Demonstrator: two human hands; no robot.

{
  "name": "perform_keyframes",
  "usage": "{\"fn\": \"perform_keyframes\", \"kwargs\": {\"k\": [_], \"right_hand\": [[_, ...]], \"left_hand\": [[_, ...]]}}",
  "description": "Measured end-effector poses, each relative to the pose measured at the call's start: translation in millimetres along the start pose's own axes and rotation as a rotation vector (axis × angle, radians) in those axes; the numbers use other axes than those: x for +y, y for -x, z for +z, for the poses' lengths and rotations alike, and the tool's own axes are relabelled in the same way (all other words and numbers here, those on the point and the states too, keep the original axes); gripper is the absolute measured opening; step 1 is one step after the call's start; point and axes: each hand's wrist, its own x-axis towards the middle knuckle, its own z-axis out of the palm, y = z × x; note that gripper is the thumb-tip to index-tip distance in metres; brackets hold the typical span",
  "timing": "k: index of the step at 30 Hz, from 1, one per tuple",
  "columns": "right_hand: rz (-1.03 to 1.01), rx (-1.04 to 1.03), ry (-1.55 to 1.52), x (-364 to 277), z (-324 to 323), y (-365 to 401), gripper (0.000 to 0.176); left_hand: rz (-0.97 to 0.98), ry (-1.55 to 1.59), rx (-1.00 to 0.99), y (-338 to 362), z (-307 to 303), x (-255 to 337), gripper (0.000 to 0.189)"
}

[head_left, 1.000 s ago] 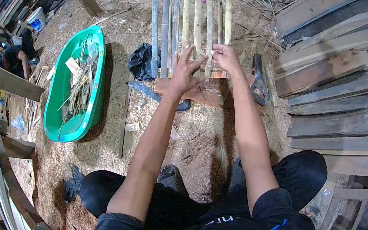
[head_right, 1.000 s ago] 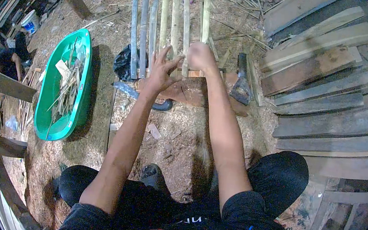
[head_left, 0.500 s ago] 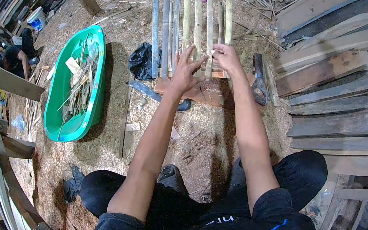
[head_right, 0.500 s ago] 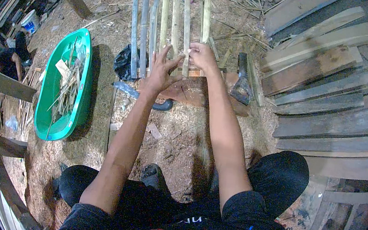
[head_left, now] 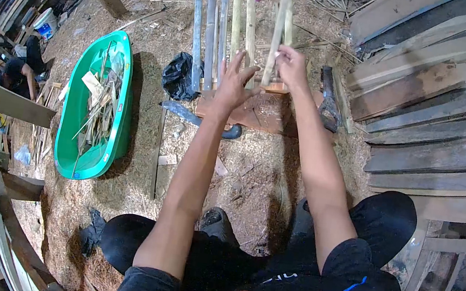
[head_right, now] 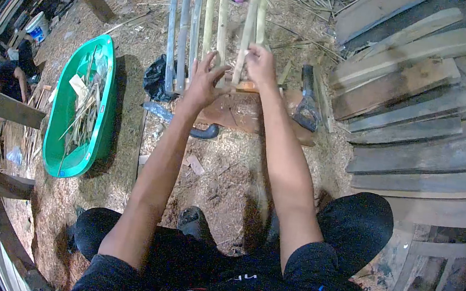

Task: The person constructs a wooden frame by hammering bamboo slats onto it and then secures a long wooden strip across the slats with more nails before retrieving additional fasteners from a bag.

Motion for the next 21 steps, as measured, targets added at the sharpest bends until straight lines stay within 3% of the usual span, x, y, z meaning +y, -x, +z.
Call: {"fn": "perform_keyframes", "kwargs": {"k": [3, 6, 8, 10, 14, 15, 17, 20, 21], "right_hand": [[-0.032, 0.097, -0.097, -23.2, -17.0, 0.1, 0.022], [-0.205, 0.190, 0.050, 10.7, -26.2, -3.4, 0.025], [0.072, 0.186, -0.082, -12.7, -23.5, 24.2, 0.026], [0.117, 0.241, -0.140, 10.7, -20.7, 34.3, 0.025], [0.206, 0.357, -0.093, 76.8, -25.4, 42.6, 0.024], [0.187, 0.380, -0.096, 116.1, -30.1, 32.6, 0.027], [0.281, 0.447, -0.085, 97.5, -23.0, 27.8, 0.038], [0.219, 0.373, 0.017, 83.9, -13.7, 18.0, 0.026], [0.262, 0.411, 0.021, 72.3, -9.9, 16.2, 0.023]], "left_hand": [[-0.009, -0.177, -0.003, -8.5, 9.6, -1.2, 0.059], [-0.109, -0.187, -0.008, -16.4, 21.4, -5.7, 0.039], [-0.112, -0.200, -0.016, -23.8, 31.2, -17.8, 0.034], [-0.129, -0.258, -0.119, -30.2, 24.6, -14.5, 0.032], [-0.101, -0.154, -0.030, -20.1, 30.4, -14.1, 0.034], [-0.114, -0.101, 0.091, -14.3, 29.6, -18.6, 0.040], [-0.131, 0.004, 0.337, -2.5, 26.3, -38.5, 0.052], [-0.545, 0.202, 0.719, 2.5, 32.9, -82.0, 0.067], [-0.719, 0.473, 0.743, 3.2, 47.0, -118.1, 0.071]]}}
